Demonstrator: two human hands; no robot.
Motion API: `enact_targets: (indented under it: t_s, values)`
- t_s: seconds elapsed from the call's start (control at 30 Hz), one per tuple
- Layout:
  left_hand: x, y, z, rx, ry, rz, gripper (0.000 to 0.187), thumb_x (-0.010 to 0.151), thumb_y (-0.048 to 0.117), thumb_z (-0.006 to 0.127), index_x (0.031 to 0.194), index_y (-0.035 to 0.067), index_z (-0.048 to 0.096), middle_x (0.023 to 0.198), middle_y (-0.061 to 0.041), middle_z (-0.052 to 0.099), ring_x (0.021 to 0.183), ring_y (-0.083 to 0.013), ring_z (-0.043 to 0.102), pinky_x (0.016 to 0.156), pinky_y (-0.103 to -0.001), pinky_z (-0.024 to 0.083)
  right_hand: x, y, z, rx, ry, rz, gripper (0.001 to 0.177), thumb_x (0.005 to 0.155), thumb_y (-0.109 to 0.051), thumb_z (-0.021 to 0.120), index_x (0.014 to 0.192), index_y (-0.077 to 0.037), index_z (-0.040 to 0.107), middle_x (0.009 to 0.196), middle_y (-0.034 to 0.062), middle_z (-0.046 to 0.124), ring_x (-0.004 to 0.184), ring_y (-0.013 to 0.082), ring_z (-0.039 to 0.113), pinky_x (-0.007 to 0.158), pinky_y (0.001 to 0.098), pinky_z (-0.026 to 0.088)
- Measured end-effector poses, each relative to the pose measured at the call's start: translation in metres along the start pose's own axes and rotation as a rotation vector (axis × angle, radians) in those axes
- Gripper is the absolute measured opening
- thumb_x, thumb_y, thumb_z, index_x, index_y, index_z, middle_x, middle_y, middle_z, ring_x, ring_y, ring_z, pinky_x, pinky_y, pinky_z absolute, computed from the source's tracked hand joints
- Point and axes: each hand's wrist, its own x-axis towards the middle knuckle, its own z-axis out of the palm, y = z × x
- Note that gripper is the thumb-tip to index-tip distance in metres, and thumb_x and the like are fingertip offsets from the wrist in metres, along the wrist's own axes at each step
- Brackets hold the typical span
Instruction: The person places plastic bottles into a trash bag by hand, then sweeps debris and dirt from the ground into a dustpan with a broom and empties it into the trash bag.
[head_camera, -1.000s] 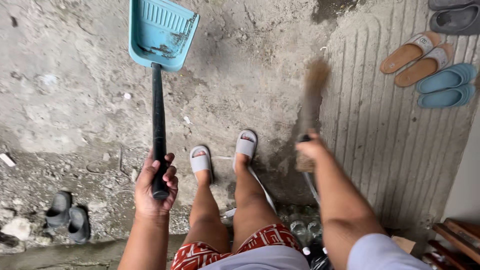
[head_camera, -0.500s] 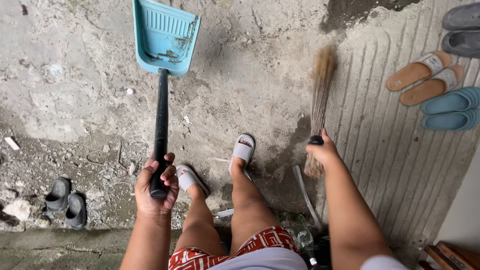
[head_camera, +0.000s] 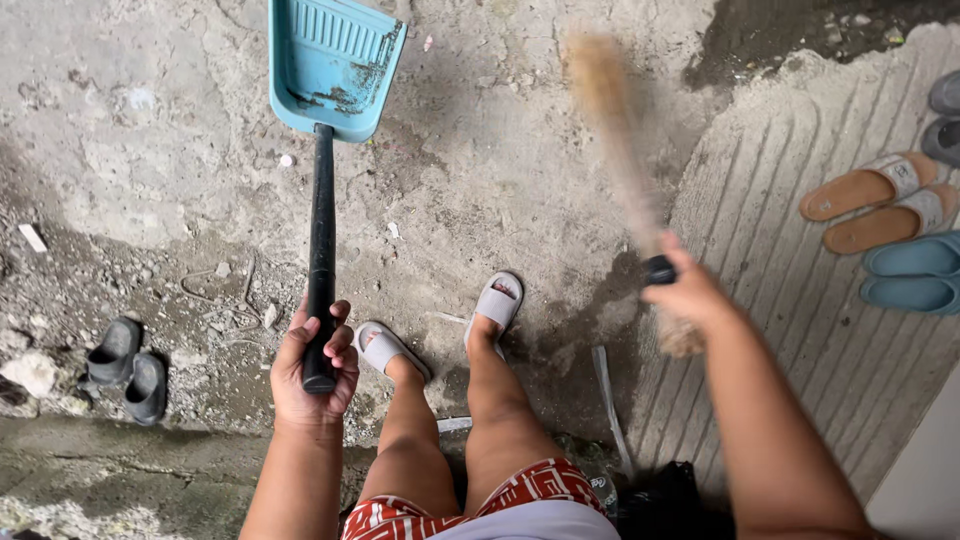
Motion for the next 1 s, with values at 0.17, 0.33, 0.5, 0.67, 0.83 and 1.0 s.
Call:
enact_targets:
  t_s: [0.17, 0.33, 0.5, 0.67, 0.83, 1.0]
  values:
    - [-0.011, 0.0, -0.017, 0.022, 0.04, 0.054, 0.063, 0.099, 0.009, 0.053, 0.157, 0.002, 0.032, 0.112, -0.012, 0.051, 0.071, -0.0101, 0.055, 0.057, -0.021, 0.054, 0.078, -0.028, -0.015, 0.061, 0.157, 0.12, 0.072, 0.089, -0.013, 0.074, 0.154, -0.013, 0.044, 0.128, 0.0133, 0.067, 0.097, 0.022, 0.071, 0.086, 0.0371, 0.058]
    - [-0.016, 0.0, -0.034, -0.061, 0.118, 0.076, 0.057, 0.099, 0.008, 0.053, 0.153, 0.002, 0.035, 0.111, -0.014, 0.052, 0.072, -0.0105, 0.056, 0.057, -0.019, 0.054, 0.047, -0.12, 0.142, -0.197, -0.221, -0.098, 0.093, 0.084, -0.009, 0.073, 0.163, -0.026, 0.027, 0.138, 0.0141, 0.061, 0.112, 0.0275, 0.067, 0.098, 0.0437, 0.058]
    - [-0.021, 0.012, -0.048, -0.09, 0.131, 0.114, 0.056, 0.1, 0.007, 0.052, 0.153, 0.001, 0.036, 0.111, -0.013, 0.052, 0.071, -0.0106, 0.056, 0.058, -0.019, 0.055, 0.009, -0.129, 0.156, -0.18, -0.342, -0.499, 0.108, 0.068, -0.003, 0.083, 0.159, -0.026, 0.028, 0.144, 0.0129, 0.058, 0.126, 0.026, 0.062, 0.108, 0.0377, 0.049]
    - [-0.031, 0.028, -0.059, -0.105, 0.163, 0.151, 0.056, 0.099, 0.008, 0.052, 0.153, 0.002, 0.036, 0.111, -0.013, 0.053, 0.07, -0.0104, 0.056, 0.057, -0.02, 0.055, 0.032, -0.072, 0.077, -0.035, -0.091, -0.423, 0.097, 0.072, 0.001, 0.082, 0.158, -0.012, 0.037, 0.14, 0.0168, 0.062, 0.12, 0.0262, 0.066, 0.097, 0.0374, 0.055]
    - [-0.024, 0.039, -0.075, -0.091, 0.181, 0.182, 0.058, 0.099, 0.008, 0.052, 0.155, 0.007, 0.036, 0.11, -0.012, 0.055, 0.07, -0.0112, 0.056, 0.057, -0.02, 0.054, 0.08, -0.074, 0.032, 0.128, 0.158, -0.019, 0.097, 0.081, -0.001, 0.072, 0.162, -0.016, 0.021, 0.131, 0.0158, 0.064, 0.102, 0.0299, 0.072, 0.088, 0.0417, 0.06]
    - [-0.003, 0.051, -0.092, -0.08, 0.182, 0.158, 0.052, 0.099, 0.008, 0.052, 0.149, 0.005, 0.039, 0.11, -0.012, 0.055, 0.071, -0.0118, 0.056, 0.057, -0.021, 0.055, 0.033, -0.124, 0.191, -0.229, -0.148, -0.08, 0.092, 0.077, -0.008, 0.081, 0.158, -0.019, 0.038, 0.14, 0.0156, 0.057, 0.11, 0.0263, 0.066, 0.095, 0.04, 0.055]
